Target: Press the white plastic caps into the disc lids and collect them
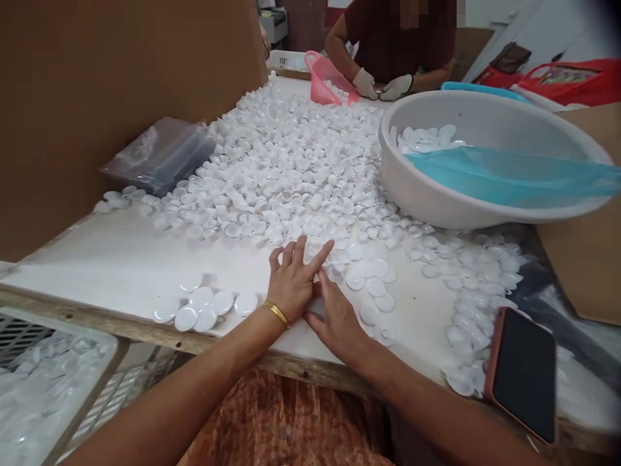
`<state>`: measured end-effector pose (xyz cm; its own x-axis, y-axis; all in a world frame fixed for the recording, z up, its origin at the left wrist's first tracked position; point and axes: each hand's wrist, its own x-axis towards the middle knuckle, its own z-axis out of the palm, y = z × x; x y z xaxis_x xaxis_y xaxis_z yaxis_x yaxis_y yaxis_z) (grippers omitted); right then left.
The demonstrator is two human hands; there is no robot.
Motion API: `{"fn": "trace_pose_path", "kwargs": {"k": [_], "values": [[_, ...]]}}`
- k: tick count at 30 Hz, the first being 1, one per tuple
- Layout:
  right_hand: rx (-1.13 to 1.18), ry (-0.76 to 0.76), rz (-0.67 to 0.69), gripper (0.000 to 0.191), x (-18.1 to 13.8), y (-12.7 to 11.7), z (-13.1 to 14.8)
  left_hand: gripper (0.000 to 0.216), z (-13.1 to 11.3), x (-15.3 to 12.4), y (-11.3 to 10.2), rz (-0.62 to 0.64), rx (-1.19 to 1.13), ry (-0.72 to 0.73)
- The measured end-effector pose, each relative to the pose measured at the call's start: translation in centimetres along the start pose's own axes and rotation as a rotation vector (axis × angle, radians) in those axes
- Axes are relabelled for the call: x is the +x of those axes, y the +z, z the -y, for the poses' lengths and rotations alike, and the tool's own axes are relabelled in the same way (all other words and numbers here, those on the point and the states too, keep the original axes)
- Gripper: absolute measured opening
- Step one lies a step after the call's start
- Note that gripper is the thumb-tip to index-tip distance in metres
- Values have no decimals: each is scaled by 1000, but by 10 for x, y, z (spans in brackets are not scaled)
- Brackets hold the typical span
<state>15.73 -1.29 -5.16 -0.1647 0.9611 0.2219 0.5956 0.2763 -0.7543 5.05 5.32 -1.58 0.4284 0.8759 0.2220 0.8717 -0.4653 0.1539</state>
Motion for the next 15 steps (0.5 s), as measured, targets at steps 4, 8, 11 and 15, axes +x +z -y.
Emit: {"fn": "trace_pose_path", "kwargs": {"k": [4,8,11,15], "values": [[-1,-5,-4,71,2,-18,4,57,10,-4,-3,-34,63,34],[-268,0,-94,35,0,-56,-6,50,35,-13,-16,-49,181,-31],[-491,32,-89,27,-2,-77,-23,41,53,-15,-26,-33,220,-124],[-703,6,11,13,-3,-84,-35,39,49,-11,-31,-20,153,-128]]}}
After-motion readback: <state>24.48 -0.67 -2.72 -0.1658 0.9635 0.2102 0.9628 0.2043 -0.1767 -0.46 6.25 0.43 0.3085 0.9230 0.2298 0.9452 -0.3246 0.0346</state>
